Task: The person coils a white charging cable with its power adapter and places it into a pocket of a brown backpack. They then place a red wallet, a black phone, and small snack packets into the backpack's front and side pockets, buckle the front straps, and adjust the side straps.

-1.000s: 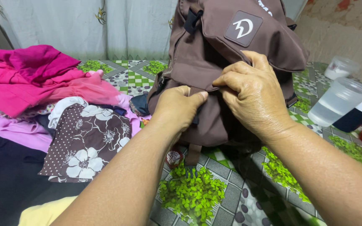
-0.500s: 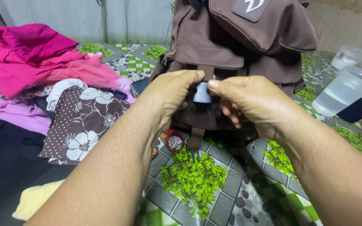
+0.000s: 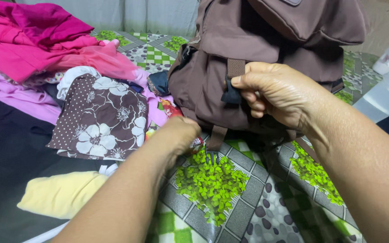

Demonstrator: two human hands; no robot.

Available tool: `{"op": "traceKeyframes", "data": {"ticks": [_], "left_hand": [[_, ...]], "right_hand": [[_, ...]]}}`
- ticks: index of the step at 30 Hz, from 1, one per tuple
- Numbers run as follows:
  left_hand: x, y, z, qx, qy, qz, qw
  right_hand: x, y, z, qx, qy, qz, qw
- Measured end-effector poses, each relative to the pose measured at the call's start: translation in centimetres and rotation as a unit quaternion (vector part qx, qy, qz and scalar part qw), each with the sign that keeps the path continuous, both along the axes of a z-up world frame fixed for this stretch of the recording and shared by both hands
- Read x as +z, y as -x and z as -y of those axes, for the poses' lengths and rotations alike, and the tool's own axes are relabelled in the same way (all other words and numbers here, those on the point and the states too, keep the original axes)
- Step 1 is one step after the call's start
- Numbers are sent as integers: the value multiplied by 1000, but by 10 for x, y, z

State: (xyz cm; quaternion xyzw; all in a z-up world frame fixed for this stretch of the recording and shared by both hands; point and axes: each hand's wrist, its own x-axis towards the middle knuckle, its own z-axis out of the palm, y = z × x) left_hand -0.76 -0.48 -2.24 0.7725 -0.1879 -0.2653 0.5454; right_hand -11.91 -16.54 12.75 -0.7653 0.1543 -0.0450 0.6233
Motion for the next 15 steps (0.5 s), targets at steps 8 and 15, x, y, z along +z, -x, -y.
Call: {"op": "traceKeyframes", "data": {"ticks": [8, 15], "left_hand": [[-3, 25, 24, -59, -81, 105, 989], [22, 23, 1, -105, 81, 25, 991]], "right_hand": [[2, -1, 0, 13, 2, -6, 1000], [-3, -2, 7, 14, -39, -6, 999]]}}
